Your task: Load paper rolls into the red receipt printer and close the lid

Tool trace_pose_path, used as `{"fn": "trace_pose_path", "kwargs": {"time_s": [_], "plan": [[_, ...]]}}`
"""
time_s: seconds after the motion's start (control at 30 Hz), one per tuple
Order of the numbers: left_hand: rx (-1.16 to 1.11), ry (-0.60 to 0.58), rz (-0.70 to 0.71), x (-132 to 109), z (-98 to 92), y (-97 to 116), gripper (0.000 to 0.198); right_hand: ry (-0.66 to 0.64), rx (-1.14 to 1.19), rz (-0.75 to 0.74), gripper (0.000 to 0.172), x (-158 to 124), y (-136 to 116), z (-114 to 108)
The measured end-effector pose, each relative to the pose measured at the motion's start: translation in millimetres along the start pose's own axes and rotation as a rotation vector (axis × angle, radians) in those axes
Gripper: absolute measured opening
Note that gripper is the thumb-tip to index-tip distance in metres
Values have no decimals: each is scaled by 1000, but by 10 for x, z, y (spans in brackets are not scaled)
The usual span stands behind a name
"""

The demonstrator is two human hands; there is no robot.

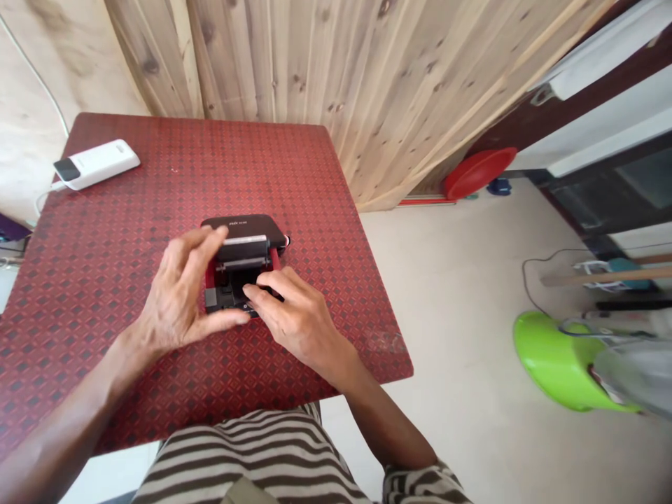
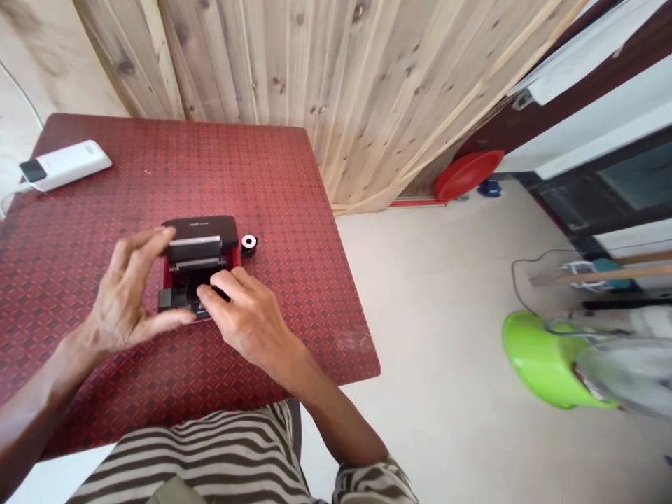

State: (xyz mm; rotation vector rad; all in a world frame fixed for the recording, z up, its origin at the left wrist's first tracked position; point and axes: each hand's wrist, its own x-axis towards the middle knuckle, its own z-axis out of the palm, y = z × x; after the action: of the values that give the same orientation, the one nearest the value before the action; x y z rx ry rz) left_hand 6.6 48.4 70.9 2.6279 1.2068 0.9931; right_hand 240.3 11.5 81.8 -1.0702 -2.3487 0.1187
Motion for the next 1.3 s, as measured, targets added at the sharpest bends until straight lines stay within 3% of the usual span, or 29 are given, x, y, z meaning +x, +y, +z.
{"fn": "trace_pose_path", "kwargs": {"time_s": [0.07,0.17,0.27,0.47,0.53,0.63,0.8,0.93,1.1,1.3], "plan": [[30,-60,55,-193,13,99,105,32,-3,-6,25,-38,-19,25],[48,-60,79,-359,69,151,97,46,14,-2,27,-62,-32,30],[60,-14,77,-390,123,116,86,86,70,3,25,-85,-16,17],[94,9,88,-354,120,60,83,264,240,147,41,-165,191,-9],[88,7,86,-349,134,60,83,307,270,225,35,-209,273,-4],[64,6,74,-387,192,85,83,268,317,332,22,-313,310,34],[72,182,-26,-630,269,200,96,220,402,440,28,-524,128,214],[107,182,-61,-813,276,255,86,286,433,508,34,-625,-12,460],[86,214,-77,-818,320,202,83,335,406,518,36,-666,-4,728],[51,223,-70,-762,331,167,78,310,421,563,34,-660,46,774]]}}
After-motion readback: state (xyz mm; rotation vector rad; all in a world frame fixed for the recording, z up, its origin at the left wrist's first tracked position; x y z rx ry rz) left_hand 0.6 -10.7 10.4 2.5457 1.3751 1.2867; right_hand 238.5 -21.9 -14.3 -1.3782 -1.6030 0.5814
